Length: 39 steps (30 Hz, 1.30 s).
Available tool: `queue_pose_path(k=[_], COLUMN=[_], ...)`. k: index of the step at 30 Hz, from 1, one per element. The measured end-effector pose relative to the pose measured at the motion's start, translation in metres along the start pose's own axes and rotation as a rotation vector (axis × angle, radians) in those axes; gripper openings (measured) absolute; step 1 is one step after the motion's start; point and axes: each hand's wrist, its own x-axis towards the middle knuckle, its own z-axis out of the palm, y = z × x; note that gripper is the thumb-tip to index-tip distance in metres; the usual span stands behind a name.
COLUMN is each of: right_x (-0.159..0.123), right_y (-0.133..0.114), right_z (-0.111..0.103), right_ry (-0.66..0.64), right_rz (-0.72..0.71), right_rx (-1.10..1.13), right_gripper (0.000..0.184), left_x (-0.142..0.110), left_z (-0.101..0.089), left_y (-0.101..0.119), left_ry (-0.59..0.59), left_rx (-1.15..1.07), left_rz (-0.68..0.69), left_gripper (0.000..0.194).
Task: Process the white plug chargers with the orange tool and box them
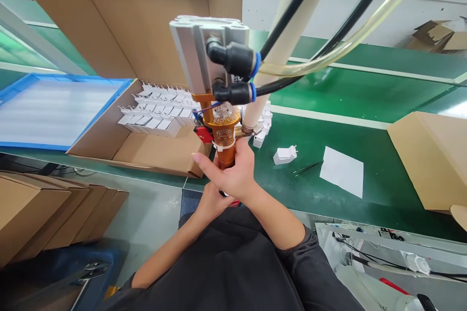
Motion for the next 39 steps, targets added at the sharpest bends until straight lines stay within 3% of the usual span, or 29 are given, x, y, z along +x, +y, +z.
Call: queue_pose_path(k=[5,11,15,19,22,27,34,37,39], right_x=[-0.001,-0.005,-0.003,-0.001,0.0,0.004,0.005,0.004,0.004], right_y=[-0.004,0.0,0.0,0.004,0.009,0.014,0.024,0.028,0.03], right_z=[0.005,0.002,0.001,-0.004,-0.012,-0.033,-0.059,-0.063,-0.065], right_ry=[0.035,0.024,0.008,-0.084,-0.102,0.01,0.129,0.134,0.138], right_rz=[-0.035,0.016,-0.018,0.022,0.069,0.114,0.108,0.116,0.123], right_rx=[-0.025,0.008,0.073,0.228,0.295,0.221,0.037,0.047,0.055], right_gripper=[0.037,0.022,0.027,0.032,0.033,0.031,0.031,0.03,0.03], left_x=[0.003,0.002,0.001,0.006,0.011,0.013,0.019,0.026,0.031], left_z=[0.01,0.017,0.018,0.009,-0.006,-0.024,-0.031,-0.031,-0.027], left_y=[0.003,0.001,0.0,0.002,0.004,0.005,-0.004,-0.005,-0.005], left_ry=[0.064,0.087,0.064,0.094,0.091,-0.07,-0.034,-0.078,-0.063], left_rx=[-0.046,0.012,0.023,0.164,0.149,-0.044,0.169,0.116,0.043], left_rz=[0.069,0.033,0.009,0.033,0.005,-0.108,-0.058,-0.092,-0.092], left_gripper=[0.042,0.035,0.035,0.028,0.027,0.028,0.033,0.047,0.047])
